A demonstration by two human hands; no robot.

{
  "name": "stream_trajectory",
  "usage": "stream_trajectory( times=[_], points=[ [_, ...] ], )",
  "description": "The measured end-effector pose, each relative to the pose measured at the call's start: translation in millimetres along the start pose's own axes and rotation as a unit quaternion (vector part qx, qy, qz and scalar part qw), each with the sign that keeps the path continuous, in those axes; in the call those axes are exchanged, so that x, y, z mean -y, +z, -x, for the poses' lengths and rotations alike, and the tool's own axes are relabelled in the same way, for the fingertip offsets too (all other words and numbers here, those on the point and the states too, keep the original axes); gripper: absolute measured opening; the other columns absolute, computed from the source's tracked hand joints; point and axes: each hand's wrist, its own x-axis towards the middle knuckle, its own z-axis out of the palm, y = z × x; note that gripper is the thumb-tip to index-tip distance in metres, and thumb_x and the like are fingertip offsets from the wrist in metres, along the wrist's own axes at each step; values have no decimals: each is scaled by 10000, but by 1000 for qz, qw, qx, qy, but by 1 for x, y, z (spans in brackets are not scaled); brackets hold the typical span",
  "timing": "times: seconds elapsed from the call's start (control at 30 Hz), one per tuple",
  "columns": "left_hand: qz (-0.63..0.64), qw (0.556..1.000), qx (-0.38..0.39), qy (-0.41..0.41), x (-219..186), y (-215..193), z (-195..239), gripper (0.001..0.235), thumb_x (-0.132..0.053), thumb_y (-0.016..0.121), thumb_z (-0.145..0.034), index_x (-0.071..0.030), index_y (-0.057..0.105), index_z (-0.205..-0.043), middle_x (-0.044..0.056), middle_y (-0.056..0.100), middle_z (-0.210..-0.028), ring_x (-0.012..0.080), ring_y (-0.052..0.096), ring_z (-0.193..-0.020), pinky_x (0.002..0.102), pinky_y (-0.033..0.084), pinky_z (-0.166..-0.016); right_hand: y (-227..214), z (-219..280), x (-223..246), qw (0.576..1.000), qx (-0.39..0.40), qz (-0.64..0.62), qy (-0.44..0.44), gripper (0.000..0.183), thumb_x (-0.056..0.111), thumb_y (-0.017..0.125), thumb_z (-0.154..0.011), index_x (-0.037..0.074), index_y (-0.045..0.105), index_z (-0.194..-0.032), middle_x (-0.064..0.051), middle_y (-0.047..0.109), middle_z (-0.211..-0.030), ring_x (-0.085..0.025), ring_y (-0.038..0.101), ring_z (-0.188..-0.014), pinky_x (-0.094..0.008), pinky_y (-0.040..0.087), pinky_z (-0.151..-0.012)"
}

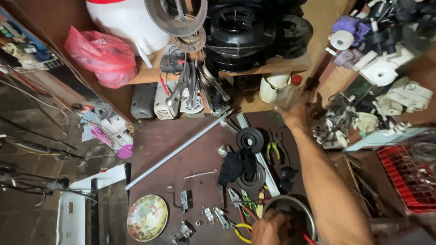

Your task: The person sits at a cluttered workbench and wipes small electronic components with a dark cloth. They handle a brass-colored piece and a silver metal part, wiping each with the cloth and placing them back on the table. The person also briefly dips the cloth into a metal bowl containing liquid before continuing to wipe the parts.

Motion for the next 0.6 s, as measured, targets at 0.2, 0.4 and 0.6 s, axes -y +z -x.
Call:
stream_trajectory(
  times=[0.2,0.4,0.6],
  points=[
    [27,997,-72,-9,-35,-29,-1,101,-107,637,-814,-114,556,-873,131,662,-867,403,631,-788,494,437,-639,-48,69,-62,986,0,-71,-151,834,320,766,-818,24,356,-1482,-217,502,-1410,-400,488,-1293,-468,412,-1000],
    [-160,984,-50,67,-27,-9,-1,272,87,511,-769,-71,471,-987,180,630,-817,452,595,-663,552,452,-538,-110,184,-177,957,-158,-216,-109,475,56,745,-879,-46,526,-1289,-191,591,-1252,-308,581,-1169,-385,499,-1005],
    [-63,995,-78,13,-50,-21,16,153,-92,608,-760,-141,551,-894,125,688,-799,442,640,-706,573,411,-596,-91,241,-270,983,-148,-78,-79,327,248,746,-895,97,731,-1184,-84,736,-1131,-243,672,-1062,-364,497,-905]
  ],
)
